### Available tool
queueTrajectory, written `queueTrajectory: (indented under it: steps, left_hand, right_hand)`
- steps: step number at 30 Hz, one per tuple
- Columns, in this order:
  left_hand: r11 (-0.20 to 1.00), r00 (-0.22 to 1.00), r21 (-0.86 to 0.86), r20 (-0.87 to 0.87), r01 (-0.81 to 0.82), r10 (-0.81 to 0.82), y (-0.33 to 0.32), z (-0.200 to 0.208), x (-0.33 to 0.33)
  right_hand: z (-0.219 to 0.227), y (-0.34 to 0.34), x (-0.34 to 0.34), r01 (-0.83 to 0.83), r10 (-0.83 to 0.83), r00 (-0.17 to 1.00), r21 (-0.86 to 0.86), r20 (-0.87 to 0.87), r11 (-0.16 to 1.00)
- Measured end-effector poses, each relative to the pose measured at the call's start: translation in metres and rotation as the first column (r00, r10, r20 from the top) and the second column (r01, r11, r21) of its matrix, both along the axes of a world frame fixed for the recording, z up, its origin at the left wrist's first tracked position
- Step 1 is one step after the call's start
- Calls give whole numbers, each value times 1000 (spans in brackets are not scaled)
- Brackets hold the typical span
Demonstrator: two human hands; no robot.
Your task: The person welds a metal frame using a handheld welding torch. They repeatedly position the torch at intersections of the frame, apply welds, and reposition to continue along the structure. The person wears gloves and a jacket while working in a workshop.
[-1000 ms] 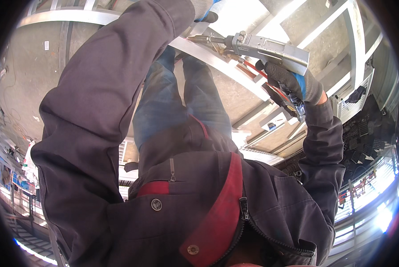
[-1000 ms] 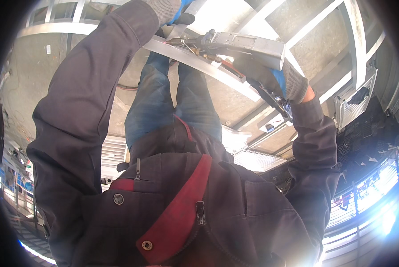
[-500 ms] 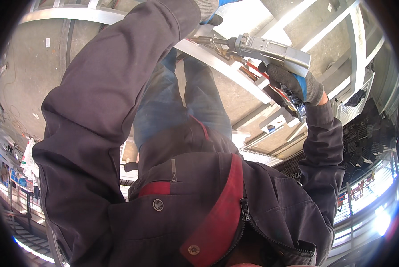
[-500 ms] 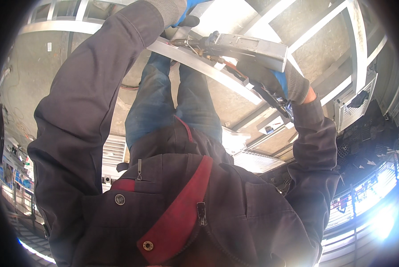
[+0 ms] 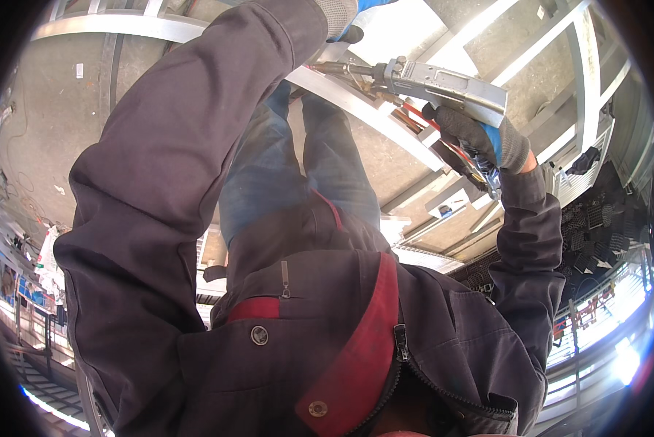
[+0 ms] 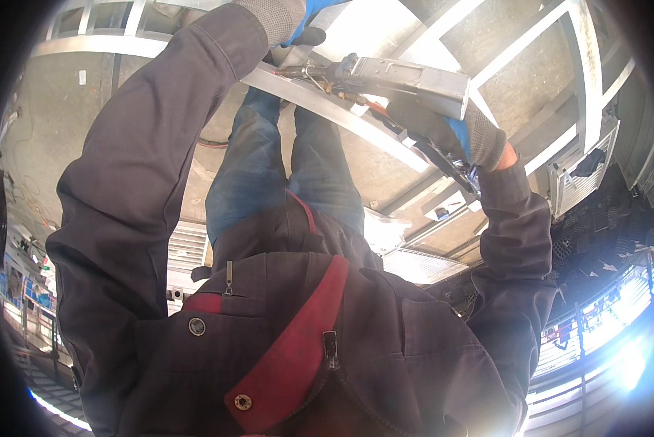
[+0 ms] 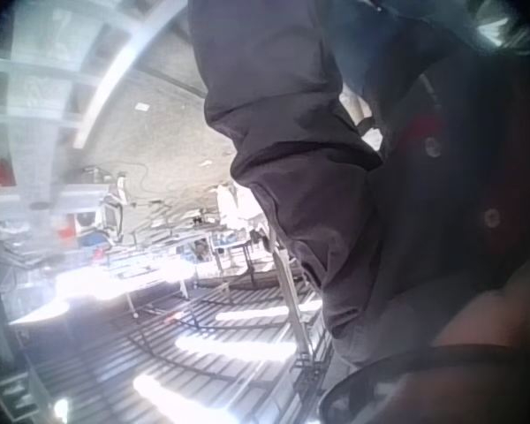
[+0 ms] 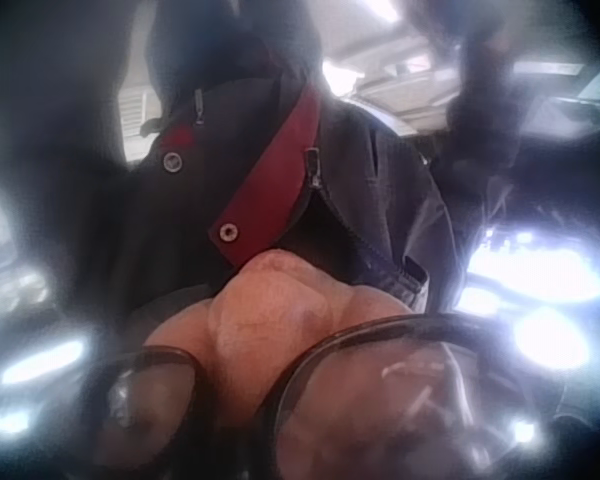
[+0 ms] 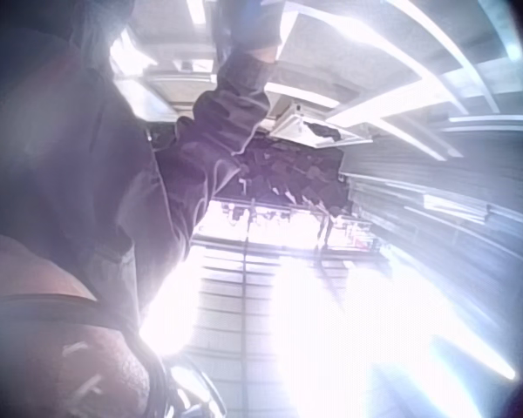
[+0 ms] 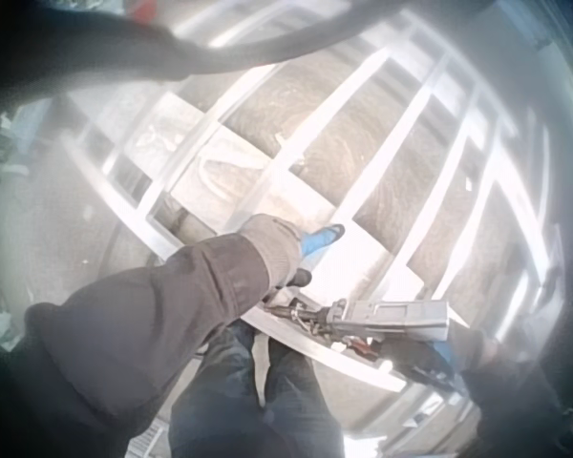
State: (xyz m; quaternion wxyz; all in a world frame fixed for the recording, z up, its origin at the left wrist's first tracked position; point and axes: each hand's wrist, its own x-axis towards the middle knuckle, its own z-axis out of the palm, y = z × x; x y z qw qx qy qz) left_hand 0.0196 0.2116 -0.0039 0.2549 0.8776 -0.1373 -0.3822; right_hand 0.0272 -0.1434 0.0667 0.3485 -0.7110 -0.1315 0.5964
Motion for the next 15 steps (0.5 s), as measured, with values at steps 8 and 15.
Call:
queueTrajectory:
  steps: [8,15]
  left_hand:
    - [1000,1000,9,1,-7,7,0,0,-1]
    - [1000,1000,2,11,-9,9,-2,0,3]
  right_hand:
    - [-11,-6,-3,39,-38,999,-45,15,998]
    - [-6,-1,-3,84,-81,996,-75,37,994]
